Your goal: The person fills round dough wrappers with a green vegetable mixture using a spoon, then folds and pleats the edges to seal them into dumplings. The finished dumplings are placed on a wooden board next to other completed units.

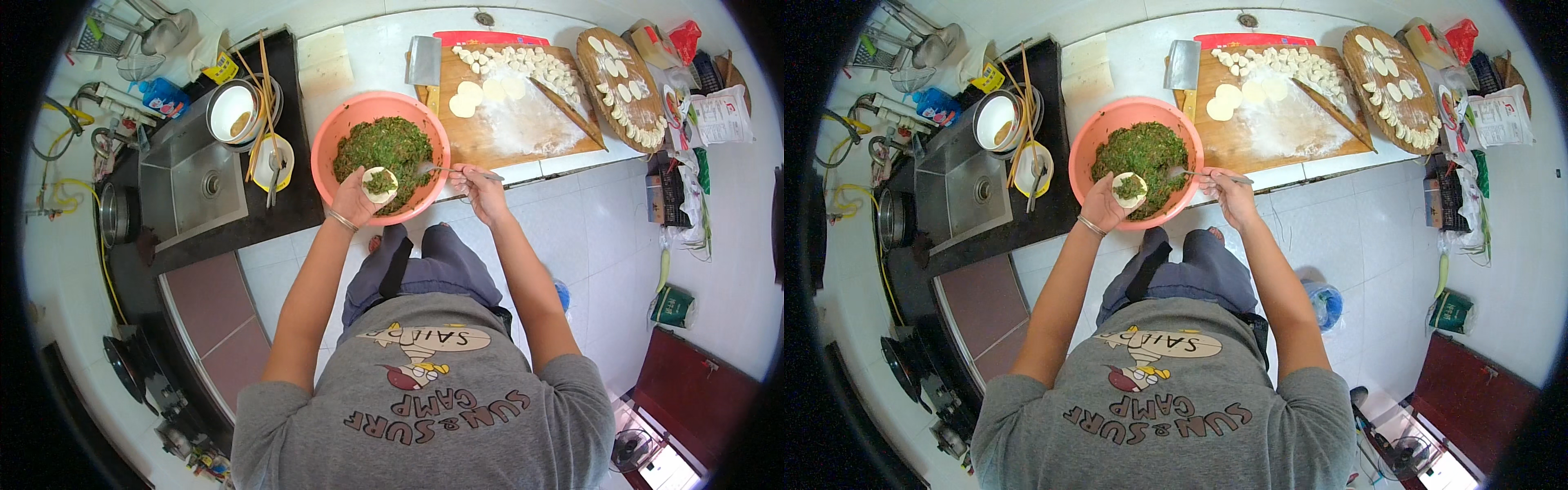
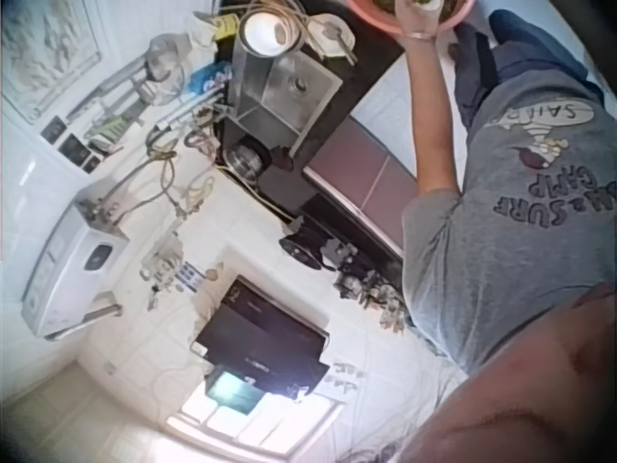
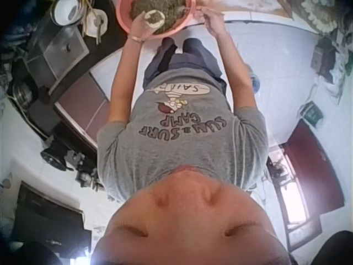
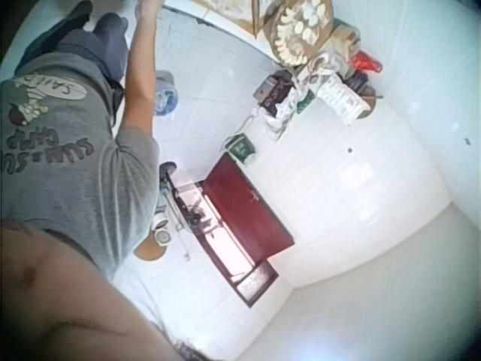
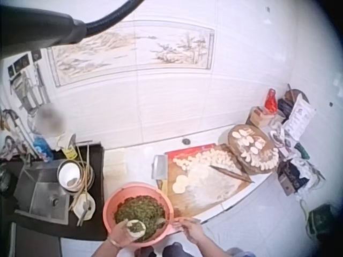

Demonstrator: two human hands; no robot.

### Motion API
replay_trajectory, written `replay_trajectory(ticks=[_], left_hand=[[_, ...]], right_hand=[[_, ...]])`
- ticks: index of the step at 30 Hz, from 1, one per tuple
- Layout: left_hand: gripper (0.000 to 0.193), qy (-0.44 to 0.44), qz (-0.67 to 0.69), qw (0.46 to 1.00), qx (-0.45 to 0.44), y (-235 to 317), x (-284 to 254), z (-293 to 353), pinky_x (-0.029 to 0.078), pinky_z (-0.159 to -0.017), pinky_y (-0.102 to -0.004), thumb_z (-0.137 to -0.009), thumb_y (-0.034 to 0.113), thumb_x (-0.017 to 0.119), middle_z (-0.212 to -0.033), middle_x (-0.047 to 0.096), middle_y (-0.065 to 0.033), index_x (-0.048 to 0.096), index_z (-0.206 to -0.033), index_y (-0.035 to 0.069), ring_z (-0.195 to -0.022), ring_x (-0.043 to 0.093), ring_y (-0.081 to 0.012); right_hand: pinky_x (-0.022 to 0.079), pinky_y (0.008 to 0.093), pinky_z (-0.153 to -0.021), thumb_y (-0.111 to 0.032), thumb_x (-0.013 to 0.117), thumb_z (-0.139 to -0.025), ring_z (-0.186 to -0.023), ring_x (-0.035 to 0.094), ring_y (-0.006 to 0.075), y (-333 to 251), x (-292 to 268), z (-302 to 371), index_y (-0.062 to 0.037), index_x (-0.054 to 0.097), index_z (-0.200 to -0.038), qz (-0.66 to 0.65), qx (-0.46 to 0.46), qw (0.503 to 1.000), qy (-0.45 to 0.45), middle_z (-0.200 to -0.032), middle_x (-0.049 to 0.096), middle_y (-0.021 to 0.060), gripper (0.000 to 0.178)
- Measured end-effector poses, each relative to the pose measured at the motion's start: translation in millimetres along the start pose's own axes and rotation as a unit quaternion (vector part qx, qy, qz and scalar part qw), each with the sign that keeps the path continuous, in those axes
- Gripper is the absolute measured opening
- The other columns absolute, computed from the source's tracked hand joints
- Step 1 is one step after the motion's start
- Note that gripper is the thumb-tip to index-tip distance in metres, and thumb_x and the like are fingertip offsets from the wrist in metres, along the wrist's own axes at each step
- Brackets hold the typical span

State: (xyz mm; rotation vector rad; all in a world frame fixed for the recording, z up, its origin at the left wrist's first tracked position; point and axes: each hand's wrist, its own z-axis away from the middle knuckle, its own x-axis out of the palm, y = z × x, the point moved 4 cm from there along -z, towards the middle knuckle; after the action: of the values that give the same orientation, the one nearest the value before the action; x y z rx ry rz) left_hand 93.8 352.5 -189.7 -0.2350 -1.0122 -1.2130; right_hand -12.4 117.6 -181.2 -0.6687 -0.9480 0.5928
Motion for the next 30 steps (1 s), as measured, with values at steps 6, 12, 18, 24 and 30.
replay_trajectory(ticks=[6,12,18,24,30], left_hand=[[0.046,-0.038,-0.008,0.999,-0.011,2,11,5,0.041,-0.099,-0.0526,-0.098,0.032,0.033,-0.131,0.046,-0.0178,0.035,-0.132,0.000,-0.118,0.049,-0.0344],[0.049,-0.055,-0.028,0.998,-0.030,3,25,8,0.041,-0.098,-0.0525,-0.098,0.032,0.030,-0.129,0.047,-0.0190,0.035,-0.132,-0.003,-0.119,0.048,-0.0340],[0.048,-0.090,-0.045,0.994,-0.037,4,32,8,0.041,-0.098,-0.0505,-0.098,0.032,0.030,-0.128,0.048,-0.0175,0.036,-0.131,-0.001,-0.119,0.049,-0.0314],[0.046,-0.020,-0.040,0.999,-0.024,6,21,11,0.042,-0.097,-0.0476,-0.097,0.034,0.033,-0.127,0.050,-0.0148,0.040,-0.129,0.002,-0.116,0.051,-0.0297],[0.048,-0.062,-0.017,0.997,-0.037,7,25,11,0.040,-0.099,-0.0495,-0.097,0.033,0.033,-0.128,0.049,-0.0165,0.038,-0.131,0.001,-0.119,0.049,-0.0314]], right_hand=[[0.049,0.0278,-0.072,-0.004,0.051,-0.089,-0.081,0.063,0.0196,-16,25,15,0.0084,0.059,-0.105,-0.007,-0.042,0.997,-0.064,-0.094,0.066,0.0161,0.021],[0.049,0.0285,-0.076,-0.007,0.053,-0.090,-0.087,0.062,0.0175,-28,37,19,0.0045,0.062,-0.102,0.106,-0.065,0.980,-0.152,-0.094,0.066,0.0125,0.019],[0.048,0.0284,-0.077,-0.012,0.056,-0.090,-0.088,0.062,0.0161,-29,35,17,0.0025,0.064,-0.099,0.217,-0.064,0.962,-0.155,-0.093,0.066,0.0100,0.019],[0.049,0.0272,-0.073,-0.009,0.056,-0.088,-0.078,0.061,0.0150,-32,16,10,0.0037,0.064,-0.098,0.213,-0.088,0.965,-0.125,-0.088,0.066,0.0091,0.018],[0.049,0.0263,-0.069,-0.002,0.053,-0.085,-0.076,0.061,0.0149,0,-2,-3,0.0054,0.063,-0.095,0.197,-0.025,0.980,-0.033,-0.087,0.067,0.0126,0.016]])
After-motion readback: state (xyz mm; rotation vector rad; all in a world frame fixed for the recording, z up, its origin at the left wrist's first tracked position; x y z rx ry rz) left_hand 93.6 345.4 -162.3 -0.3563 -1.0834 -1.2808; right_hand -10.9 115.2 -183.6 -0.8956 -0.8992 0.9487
